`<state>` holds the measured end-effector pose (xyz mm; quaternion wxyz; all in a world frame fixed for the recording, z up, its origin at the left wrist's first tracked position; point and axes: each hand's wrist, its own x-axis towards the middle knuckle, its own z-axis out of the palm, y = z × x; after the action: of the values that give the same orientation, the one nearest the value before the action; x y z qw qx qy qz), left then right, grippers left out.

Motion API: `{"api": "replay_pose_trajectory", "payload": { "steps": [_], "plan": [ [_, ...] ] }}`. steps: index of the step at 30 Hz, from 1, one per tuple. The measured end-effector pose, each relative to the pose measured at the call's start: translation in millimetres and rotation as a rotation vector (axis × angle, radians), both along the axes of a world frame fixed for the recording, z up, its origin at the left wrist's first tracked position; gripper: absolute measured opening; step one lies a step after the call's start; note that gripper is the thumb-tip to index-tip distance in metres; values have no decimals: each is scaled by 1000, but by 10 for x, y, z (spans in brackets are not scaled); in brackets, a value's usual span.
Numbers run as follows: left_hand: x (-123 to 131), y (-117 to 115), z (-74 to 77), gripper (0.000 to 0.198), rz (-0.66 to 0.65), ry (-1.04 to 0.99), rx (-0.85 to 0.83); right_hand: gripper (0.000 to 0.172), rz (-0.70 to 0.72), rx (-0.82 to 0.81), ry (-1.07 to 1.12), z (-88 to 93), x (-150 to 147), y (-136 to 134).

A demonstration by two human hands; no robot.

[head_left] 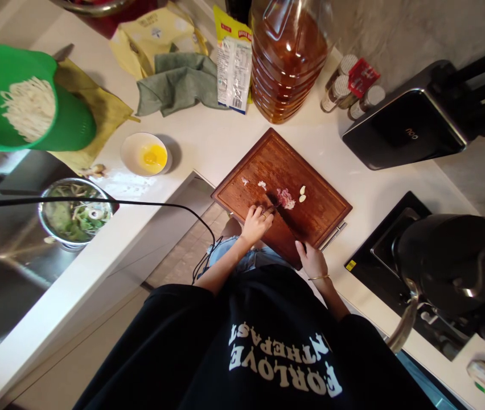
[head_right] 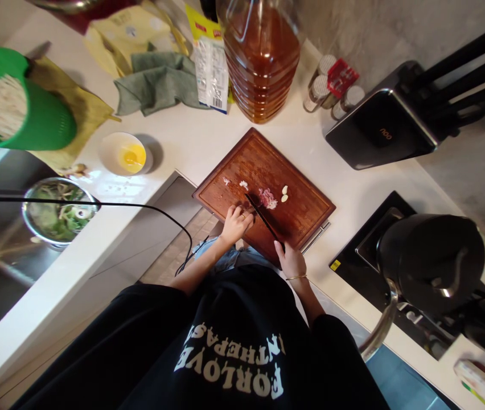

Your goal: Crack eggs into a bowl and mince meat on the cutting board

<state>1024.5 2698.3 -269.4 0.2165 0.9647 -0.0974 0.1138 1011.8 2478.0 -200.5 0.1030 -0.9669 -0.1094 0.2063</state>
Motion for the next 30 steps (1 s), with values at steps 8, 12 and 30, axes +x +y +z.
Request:
{"api": "replay_pose_trajectory", "payload": {
  "steps": [8, 12, 30],
  "plan": [
    [61, -21, 5, 13, -1, 48, 13, 48, -20, 21, 58, 12, 122, 56],
    [47, -24, 3, 15, -5, 49, 25, 47, -26, 19, 43, -38, 157, 130],
    [-110, 66, 1, 21, 99, -7, 18, 55, -96, 114, 53, -73, -93, -49]
  ]
}}
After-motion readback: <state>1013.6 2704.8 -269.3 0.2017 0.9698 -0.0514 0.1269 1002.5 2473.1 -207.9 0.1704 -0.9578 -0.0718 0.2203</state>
